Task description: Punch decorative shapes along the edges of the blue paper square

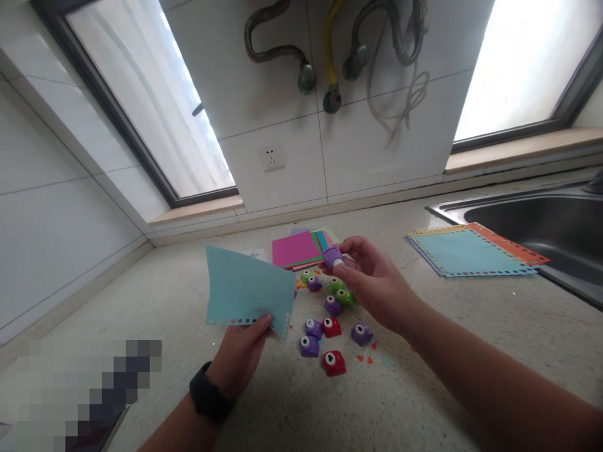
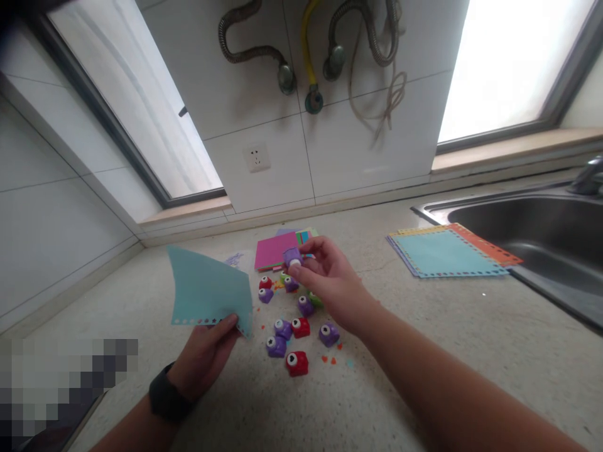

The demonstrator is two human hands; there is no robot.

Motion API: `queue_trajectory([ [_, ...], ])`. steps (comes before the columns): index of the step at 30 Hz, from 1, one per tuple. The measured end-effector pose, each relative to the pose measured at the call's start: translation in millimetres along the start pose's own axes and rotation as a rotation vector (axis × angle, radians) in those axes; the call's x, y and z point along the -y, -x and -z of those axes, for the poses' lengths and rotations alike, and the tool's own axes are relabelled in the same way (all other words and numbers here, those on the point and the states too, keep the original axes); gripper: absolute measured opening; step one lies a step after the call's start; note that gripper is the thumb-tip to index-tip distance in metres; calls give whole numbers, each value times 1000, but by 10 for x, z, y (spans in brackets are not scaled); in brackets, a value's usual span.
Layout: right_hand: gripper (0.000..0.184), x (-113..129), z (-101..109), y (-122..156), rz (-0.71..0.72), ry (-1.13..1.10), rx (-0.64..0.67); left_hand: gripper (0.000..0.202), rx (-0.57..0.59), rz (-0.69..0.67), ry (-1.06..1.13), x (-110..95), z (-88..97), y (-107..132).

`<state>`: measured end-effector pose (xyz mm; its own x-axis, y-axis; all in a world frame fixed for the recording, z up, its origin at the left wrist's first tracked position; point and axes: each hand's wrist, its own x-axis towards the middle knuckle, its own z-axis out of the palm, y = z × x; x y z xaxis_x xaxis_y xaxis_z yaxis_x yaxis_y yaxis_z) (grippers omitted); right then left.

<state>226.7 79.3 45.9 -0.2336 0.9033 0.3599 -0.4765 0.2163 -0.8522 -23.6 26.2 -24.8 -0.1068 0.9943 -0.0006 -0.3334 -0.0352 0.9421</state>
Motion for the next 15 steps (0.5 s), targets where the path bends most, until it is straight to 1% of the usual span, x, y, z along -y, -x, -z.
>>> queue_trajectory([
  [3, 35, 41, -73, 79, 142, 93, 92, 43, -26, 12, -17, -2, -7, 4],
  [5, 32, 63, -132, 146, 269, 176, 139, 43, -25, 17, -30, -19, -29, 16],
  [7, 35, 66, -186, 218, 376, 265, 139, 41, -10, 23, -53, -48, -59, 33],
  [9, 39, 49, -225, 279, 446, 382, 130, 36, 14, 28, -84, -80, -90, 51],
  [12, 40, 5, -262, 332, 497, 478, 133, 30, 42, 27, -150, -116, -126, 66],
  [15, 38, -28, -283, 338, 505, 480, 132, 30, 38, 14, -230, -134, -149, 72],
])
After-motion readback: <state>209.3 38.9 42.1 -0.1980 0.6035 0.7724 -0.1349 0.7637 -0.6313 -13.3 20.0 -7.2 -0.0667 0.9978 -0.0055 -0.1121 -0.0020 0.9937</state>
